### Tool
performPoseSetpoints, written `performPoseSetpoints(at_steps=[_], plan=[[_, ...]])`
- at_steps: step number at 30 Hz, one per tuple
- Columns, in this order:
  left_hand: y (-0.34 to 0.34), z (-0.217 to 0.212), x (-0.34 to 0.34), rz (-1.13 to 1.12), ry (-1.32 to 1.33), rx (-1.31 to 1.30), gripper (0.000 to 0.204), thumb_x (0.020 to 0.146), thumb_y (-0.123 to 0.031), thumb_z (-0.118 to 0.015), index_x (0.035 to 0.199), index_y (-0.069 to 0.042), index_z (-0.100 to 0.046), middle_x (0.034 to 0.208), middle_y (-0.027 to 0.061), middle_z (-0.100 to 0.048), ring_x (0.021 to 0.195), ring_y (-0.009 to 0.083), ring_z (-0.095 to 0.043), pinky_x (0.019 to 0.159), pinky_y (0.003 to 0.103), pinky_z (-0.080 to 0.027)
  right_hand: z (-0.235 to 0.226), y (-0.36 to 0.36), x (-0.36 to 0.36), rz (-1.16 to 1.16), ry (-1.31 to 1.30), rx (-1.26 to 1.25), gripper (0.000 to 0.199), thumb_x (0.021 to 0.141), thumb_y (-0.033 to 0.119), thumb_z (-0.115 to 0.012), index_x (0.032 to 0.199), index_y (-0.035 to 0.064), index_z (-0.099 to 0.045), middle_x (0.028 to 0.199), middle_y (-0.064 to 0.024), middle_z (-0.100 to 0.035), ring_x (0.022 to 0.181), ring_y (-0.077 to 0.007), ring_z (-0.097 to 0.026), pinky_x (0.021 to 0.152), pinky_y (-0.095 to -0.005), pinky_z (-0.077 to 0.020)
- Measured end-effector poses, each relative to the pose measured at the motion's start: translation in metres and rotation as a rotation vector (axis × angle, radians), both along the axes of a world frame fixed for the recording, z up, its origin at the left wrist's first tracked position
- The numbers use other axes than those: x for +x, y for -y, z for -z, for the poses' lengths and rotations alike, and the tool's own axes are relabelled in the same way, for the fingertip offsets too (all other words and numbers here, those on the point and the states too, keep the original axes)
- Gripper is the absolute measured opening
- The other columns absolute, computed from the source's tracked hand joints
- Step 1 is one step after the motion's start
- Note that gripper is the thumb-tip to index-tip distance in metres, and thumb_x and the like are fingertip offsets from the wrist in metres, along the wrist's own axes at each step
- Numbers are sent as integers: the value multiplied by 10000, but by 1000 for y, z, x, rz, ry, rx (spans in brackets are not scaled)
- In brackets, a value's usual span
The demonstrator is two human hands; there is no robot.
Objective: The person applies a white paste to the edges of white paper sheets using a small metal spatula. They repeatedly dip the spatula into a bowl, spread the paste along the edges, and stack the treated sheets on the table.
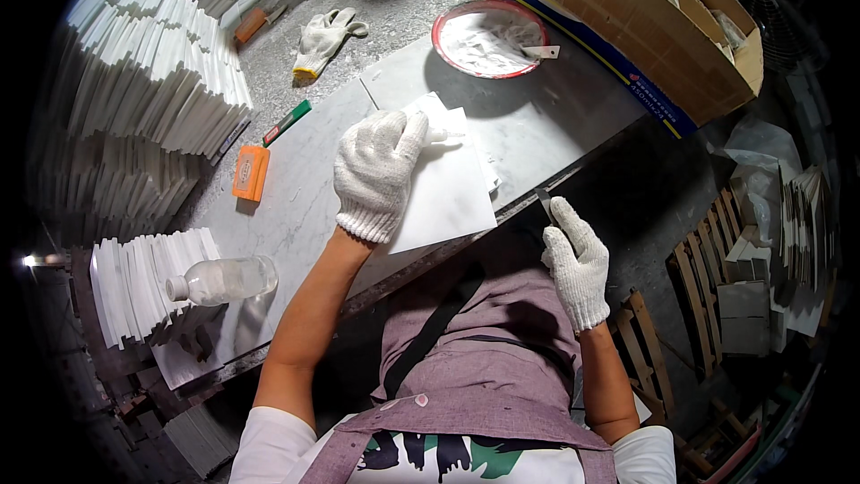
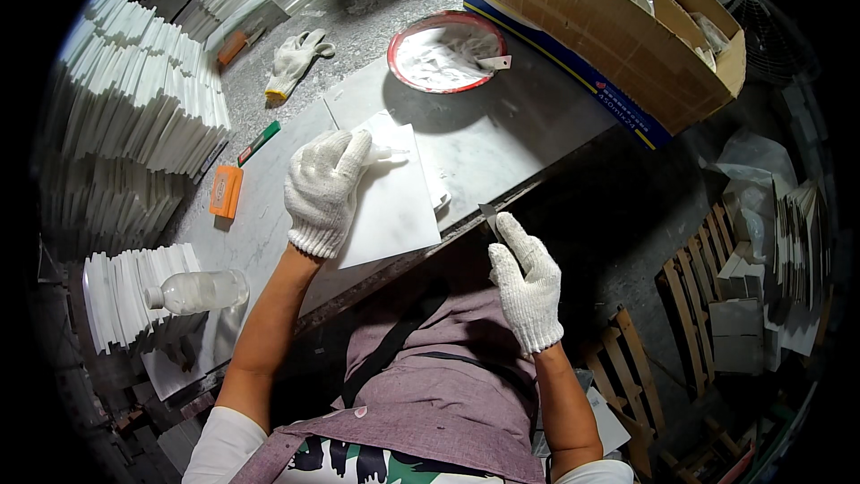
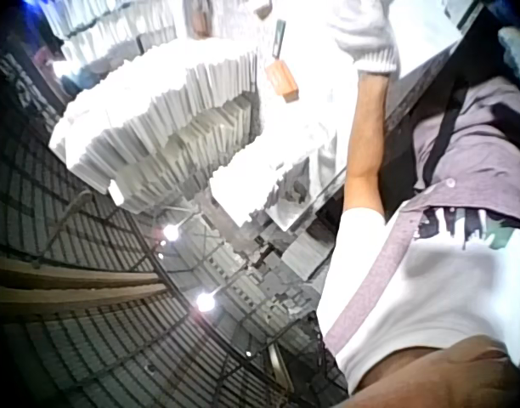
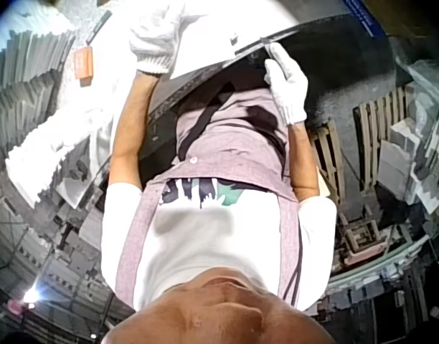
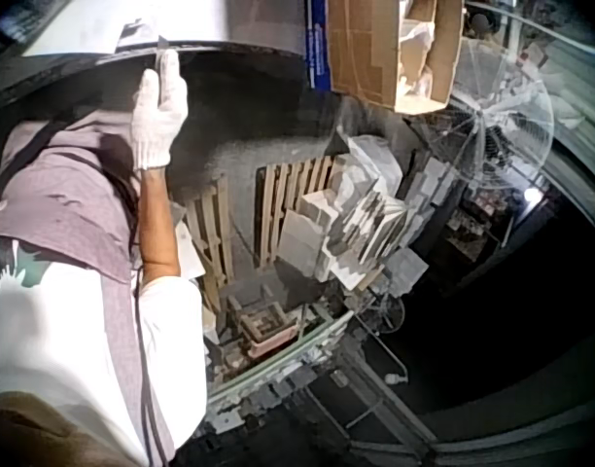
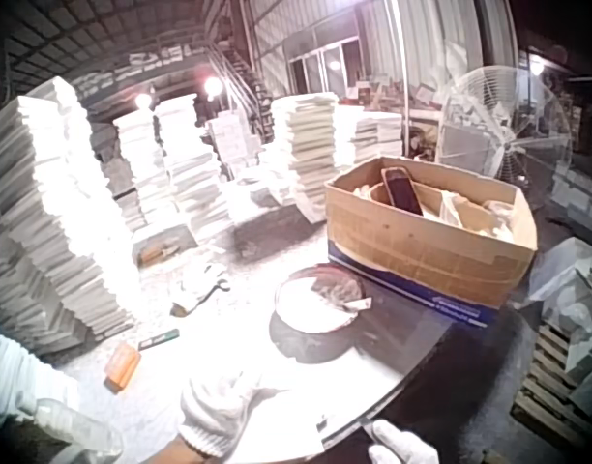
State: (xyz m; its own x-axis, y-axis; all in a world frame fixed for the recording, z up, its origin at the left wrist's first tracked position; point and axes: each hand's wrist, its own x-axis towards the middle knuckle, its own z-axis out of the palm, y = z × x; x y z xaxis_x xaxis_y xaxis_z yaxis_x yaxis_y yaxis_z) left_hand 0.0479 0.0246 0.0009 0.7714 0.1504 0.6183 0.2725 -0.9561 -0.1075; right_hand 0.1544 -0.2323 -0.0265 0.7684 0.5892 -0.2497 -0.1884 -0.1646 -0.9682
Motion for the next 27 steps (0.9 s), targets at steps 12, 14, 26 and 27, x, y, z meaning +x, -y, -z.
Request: performPoseSetpoints(at_steps=[12,14,26,27], plan=[[1,1,-1,-25,-54,-59,336,754,-180,-716,1068,-92,-631,903,65,-591,881,259,-616,726,405,-506,0,0,0,7,-3,5,389,936,37,-626,1320,2,-581,950,-7,-602,713,-49,-530,631,-197,-485],[1,1,-1,-25,-34,-26,338,754,-185,-718,1067,-91,-630,904,65,-592,881,260,-617,727,406,-506,0,0,0,5,-3,3,389,936,37,-626,1321,2,-581,949,-7,-600,714,-49,-530,631,-197,-486],[1,4,-14,-55,13,-224,433,829,-70,-695,1246,-62,-578,1109,108,-632,958,264,-620,811,381,-503,-7,-2,1,42,-78,-1,403,943,39,-613,1341,-1,-563,1016,-17,-616,744,-48,-532,655,-196,-490],[-1,11,-17,-50,103,-283,417,848,-43,-670,1253,-56,-570,1123,113,-631,958,258,-620,826,372,-514,-7,1,1,41,-92,-8,412,944,37,-610,1351,-2,-554,1031,-18,-617,747,-48,-530,657,-196,-489]])
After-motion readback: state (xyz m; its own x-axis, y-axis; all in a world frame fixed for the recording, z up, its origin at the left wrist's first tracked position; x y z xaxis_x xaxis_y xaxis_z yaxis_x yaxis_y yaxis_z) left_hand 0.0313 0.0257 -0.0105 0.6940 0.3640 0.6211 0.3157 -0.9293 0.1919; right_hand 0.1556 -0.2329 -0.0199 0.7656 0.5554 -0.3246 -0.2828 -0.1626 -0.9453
